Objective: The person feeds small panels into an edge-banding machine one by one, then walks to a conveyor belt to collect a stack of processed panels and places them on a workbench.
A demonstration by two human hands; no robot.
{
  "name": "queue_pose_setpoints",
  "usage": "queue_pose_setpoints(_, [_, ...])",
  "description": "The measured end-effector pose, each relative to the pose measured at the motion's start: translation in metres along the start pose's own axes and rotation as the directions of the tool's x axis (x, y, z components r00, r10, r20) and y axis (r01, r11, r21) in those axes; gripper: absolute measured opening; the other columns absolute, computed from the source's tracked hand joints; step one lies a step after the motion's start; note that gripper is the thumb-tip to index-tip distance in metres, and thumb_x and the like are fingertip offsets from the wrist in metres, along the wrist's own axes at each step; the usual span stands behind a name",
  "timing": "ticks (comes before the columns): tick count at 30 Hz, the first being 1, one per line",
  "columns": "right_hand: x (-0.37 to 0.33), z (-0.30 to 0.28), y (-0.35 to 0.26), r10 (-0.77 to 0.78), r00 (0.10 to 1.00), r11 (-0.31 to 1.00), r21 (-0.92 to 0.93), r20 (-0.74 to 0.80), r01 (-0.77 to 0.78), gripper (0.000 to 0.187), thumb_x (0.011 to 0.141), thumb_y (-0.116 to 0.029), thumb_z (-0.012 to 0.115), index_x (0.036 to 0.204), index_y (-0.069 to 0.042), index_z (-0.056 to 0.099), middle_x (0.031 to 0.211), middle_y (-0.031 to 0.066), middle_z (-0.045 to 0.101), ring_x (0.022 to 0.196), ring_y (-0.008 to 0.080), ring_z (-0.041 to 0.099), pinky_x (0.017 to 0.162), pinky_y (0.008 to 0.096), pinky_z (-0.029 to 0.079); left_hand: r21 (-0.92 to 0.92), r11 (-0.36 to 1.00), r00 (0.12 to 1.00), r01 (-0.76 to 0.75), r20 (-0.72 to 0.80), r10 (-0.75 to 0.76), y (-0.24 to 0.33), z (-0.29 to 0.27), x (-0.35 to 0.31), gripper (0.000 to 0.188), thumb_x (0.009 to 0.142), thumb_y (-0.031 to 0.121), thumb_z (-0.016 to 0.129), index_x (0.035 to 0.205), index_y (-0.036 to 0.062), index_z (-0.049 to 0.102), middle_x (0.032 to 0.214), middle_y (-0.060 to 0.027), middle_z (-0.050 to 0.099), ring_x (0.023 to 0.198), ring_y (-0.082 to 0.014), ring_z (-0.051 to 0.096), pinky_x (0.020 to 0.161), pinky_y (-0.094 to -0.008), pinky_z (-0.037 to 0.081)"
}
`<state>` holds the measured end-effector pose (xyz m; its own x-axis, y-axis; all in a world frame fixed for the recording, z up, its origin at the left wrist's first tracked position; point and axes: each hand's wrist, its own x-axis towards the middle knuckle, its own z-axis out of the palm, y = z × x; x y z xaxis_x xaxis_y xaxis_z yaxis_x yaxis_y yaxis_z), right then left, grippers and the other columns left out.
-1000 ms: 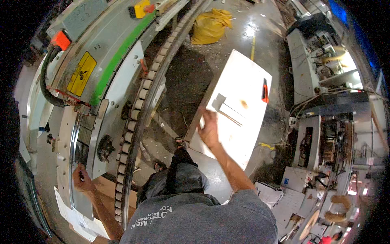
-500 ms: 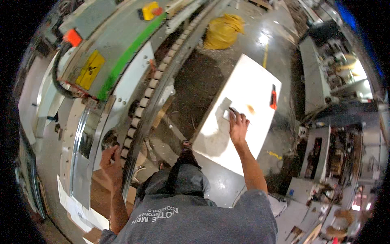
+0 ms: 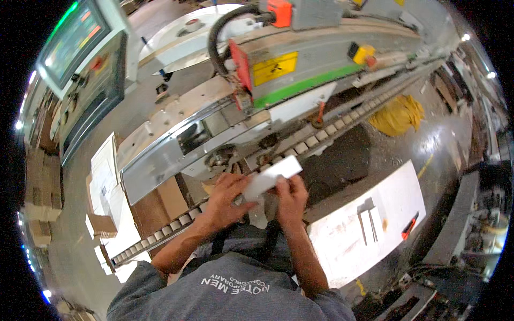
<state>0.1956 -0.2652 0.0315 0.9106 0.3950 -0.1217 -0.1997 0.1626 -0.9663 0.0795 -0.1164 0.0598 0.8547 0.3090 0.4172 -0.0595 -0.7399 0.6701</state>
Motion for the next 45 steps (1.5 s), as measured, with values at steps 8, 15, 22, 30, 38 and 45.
queue_pose_setpoints(8, [0.034,0.158,0.030,0.054,0.864,0.975,0.161,0.501,-0.155,0.039,0.100,-0.018,0.056,0.129,0.007,0.049,0.112,0.0113,0.063,0.097,0.0185,0.064,0.084,0.0338,0.058,0.323,0.941,0.955,0.102,-0.296,-0.003,-0.099,-0.098,-0.014,0.044,0.070,0.003,0.081,0.112,-0.0016,0.068,0.108,-0.0191,0.065,0.098,-0.0380,0.063,0.082,-0.0420,0.054])
queue_pose_setpoints(15, [0.036,0.228,0.088,0.133,0.814,0.974,0.079,0.566,-0.214,0.072,0.100,-0.019,0.057,0.152,0.009,0.015,0.124,0.0188,0.055,0.100,0.0204,0.063,0.079,0.0318,0.059,0.401,0.897,0.951,0.185,-0.304,-0.060,-0.187,-0.127,-0.002,0.033,0.077,0.013,0.081,0.106,0.0018,0.071,0.111,-0.0189,0.066,0.097,-0.0366,0.065,0.082,-0.0409,0.055])
queue_pose_setpoints(22, [0.054,0.259,0.089,0.157,0.820,0.973,0.058,0.550,-0.225,0.064,0.100,-0.009,0.049,0.152,0.008,0.015,0.125,0.0190,0.054,0.090,0.0202,0.064,0.071,0.0299,0.060,0.488,0.859,0.917,0.153,-0.393,0.060,-0.194,-0.132,0.002,0.030,0.071,0.011,0.081,0.099,0.0048,0.072,0.102,-0.0149,0.065,0.091,-0.0340,0.061,0.080,-0.0432,0.052])
queue_pose_setpoints(30, [0.062,0.269,0.108,0.093,0.837,0.996,-0.039,0.539,-0.086,0.062,0.098,-0.010,0.048,0.148,0.015,0.019,0.121,0.0212,0.058,0.084,0.0189,0.066,0.064,0.0288,0.060,0.473,0.839,0.901,0.270,-0.432,-0.047,-0.201,-0.135,-0.014,0.026,0.073,0.013,0.081,0.095,0.0038,0.072,0.092,-0.0120,0.067,0.087,-0.0340,0.060,0.076,-0.0448,0.050])
queue_pose_setpoints(38, [0.063,0.268,0.104,0.130,0.847,0.991,-0.105,0.515,-0.088,0.050,0.097,-0.011,0.050,0.134,0.019,0.036,0.109,0.0234,0.064,0.078,0.0200,0.068,0.061,0.0288,0.061,0.442,0.859,0.889,0.259,-0.456,-0.033,-0.205,-0.132,-0.006,0.015,0.075,0.011,0.079,0.085,0.0040,0.072,0.082,-0.0109,0.065,0.080,-0.0317,0.058,0.073,-0.0426,0.048])
queue_pose_setpoints(45, [0.068,0.266,0.100,-0.012,0.862,0.998,-0.041,0.507,0.038,0.031,0.095,-0.011,0.049,0.111,0.015,0.045,0.090,0.0183,0.066,0.067,0.0192,0.068,0.056,0.0297,0.059,0.451,0.864,0.903,0.224,-0.429,-0.011,-0.203,-0.127,0.003,0.011,0.076,0.010,0.078,0.082,0.0036,0.071,0.080,-0.0110,0.064,0.077,-0.0320,0.058,0.070,-0.0427,0.048])
